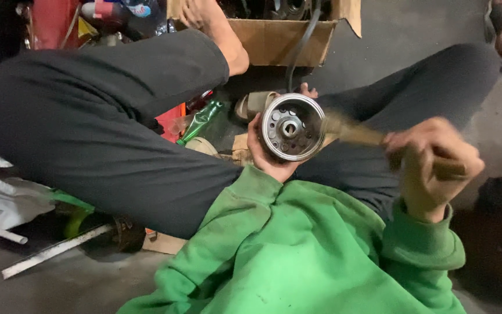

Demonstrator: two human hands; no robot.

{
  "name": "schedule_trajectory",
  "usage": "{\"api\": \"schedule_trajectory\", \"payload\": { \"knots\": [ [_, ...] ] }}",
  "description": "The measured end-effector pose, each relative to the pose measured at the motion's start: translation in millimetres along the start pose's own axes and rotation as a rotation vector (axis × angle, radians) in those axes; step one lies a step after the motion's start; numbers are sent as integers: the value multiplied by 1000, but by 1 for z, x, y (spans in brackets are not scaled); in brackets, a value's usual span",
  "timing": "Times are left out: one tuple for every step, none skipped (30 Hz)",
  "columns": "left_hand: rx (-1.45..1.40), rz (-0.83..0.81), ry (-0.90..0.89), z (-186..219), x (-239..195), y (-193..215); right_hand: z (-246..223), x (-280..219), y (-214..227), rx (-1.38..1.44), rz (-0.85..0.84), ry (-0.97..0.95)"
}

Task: The person sits on the floor and cleans a cylindrical metal part using a paintbrush. They scrub the interior and exterior surfaces of the part, then briefly pick up a green spray can before resuming the brushing action.

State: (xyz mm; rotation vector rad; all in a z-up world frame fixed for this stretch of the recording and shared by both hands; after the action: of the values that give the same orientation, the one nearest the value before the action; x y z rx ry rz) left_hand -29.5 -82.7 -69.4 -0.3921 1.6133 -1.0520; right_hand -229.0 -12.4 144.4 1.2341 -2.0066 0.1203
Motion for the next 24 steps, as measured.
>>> {"api": "schedule_trajectory", "payload": {
  "knots": [
    [4, 7, 2, 0, 0, 2, 6, -6, -2, 55, -63, 7],
    [7, 13, 5, 0, -1, 3, 12, -13, -4, 110, -126, 14],
    [6, 15, 6, -1, -2, 5, 4, -11, -7, 109, -128, 12],
    [8, 20, 9, -2, -3, 5, 0, -8, -3, 66, -42, -24],
    [14, 12, 8, 1, -1, 2, -3, -2, -1, 27, 49, -50],
    [17, 3, 4, 2, 1, -2, -2, -1, 0, 31, 54, -41],
    [20, 5, 5, 1, -1, 0, 0, -3, 0, 18, 29, -61],
    [24, 8, 5, 0, -3, 2, 3, -5, 0, 5, 5, -81],
    [21, 19, 11, -1, -3, 5, -1, -7, 0, -1, -1, -91],
    [21, 32, 20, -1, -4, 8, -2, -8, -3, 43, -39, -140],
    [25, 28, 20, 2, 1, 4, -1, -3, -9, 93, -72, -173],
    [24, 23, 18, -1, 0, 3, 6, -7, -8, 94, -71, -167],
    [30, 15, 13, -1, 0, 1, 14, -8, -1, 81, 25, -157],
    [36, 7, 8, -2, 0, 0, 21, -11, 7, 69, 120, -148],
    [36, 19, 12, 0, -2, 2, 17, -10, 7, 66, 118, -160],
    [40, 33, 19, 1, -2, 6, 10, -8, 1, 88, 49, -144],
    [42, 35, 26, 1, 2, 3, 5, -2, -4, 110, -17, -116],
    [41, 35, 31, -2, -2, 6, 2, -6, -4, 104, -17, -117],
    [47, 24, 28, 0, -3, 3, 5, -6, -4, 92, 13, -147],
    [53, 12, 25, 2, -3, 1, 7, -7, -5, 80, 43, -178],
    [52, 19, 24, 3, -4, 2, 14, -8, -5, 82, 40, -185],
    [55, 29, 25, 3, -4, 3, 16, -9, -2, 40, 79, -147],
    [56, 35, 29, 2, -2, 4, 20, -10, 3, -6, 116, -104],
    [52, 39, 30, 1, -5, 7, 19, -15, 8, -8, 112, -107]
  ]
}}
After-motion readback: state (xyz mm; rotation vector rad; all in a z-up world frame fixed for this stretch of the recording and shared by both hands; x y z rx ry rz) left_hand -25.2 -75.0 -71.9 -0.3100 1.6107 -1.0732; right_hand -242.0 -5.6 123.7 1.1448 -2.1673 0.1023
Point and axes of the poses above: each hand's wrist, its own x-axis towards the middle knuckle, its own y-axis out of the back of the hand, z = x × y, the point moved 9 cm from there along x, towards the middle knuckle, and after that the axes turned 5 degrees about -x, right-handed, at the moved point
